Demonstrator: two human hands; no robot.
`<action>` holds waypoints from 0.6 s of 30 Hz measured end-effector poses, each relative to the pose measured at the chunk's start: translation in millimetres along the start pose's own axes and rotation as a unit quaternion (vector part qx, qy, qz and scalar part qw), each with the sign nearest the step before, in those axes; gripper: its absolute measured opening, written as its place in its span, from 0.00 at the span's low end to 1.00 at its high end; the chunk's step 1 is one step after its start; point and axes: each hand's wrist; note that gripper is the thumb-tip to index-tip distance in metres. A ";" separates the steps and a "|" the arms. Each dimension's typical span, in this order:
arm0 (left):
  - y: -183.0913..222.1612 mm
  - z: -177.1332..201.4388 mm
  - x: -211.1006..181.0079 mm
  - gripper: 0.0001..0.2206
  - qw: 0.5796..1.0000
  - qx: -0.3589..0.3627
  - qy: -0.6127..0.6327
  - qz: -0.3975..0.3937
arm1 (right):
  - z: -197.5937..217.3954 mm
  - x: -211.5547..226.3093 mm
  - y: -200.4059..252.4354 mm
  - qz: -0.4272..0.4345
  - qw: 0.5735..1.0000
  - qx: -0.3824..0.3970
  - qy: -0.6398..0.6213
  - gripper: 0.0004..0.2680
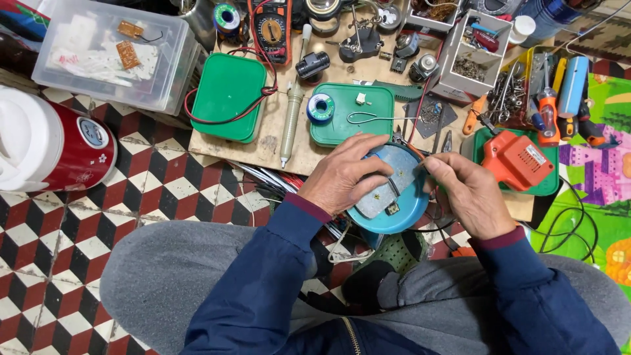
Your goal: The person is repairing a lamp by organizing a bundle of wires, stripping them, and soldering them to the lamp base before testing the connection.
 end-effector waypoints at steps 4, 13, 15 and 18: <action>1.0 11.2 -11.6 0.12 1.000 0.002 0.028 0.014 | -3.9 -14.2 0.0 -0.027 0.999 0.002 -0.038 0.14; 31.3 16.2 -55.8 0.38 0.976 -0.114 -0.007 0.184 | -12.8 -7.0 2.5 -0.086 0.991 -0.057 -0.090 0.12; 41.0 8.1 -51.0 0.33 0.920 -0.112 0.025 0.375 | -15.3 3.3 6.2 -0.094 0.987 -0.076 -0.105 0.13; 47.8 -8.6 -38.0 0.21 0.910 -0.137 0.020 0.391 | -14.8 -4.0 2.5 -0.098 0.989 -0.075 -0.083 0.15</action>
Point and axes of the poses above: each hand's wrist, its own y-axis away from the middle knuckle, its own z-axis out of the back of the hand, x = y × z, and after that the axes turned 8 degrees about -x, right-handed
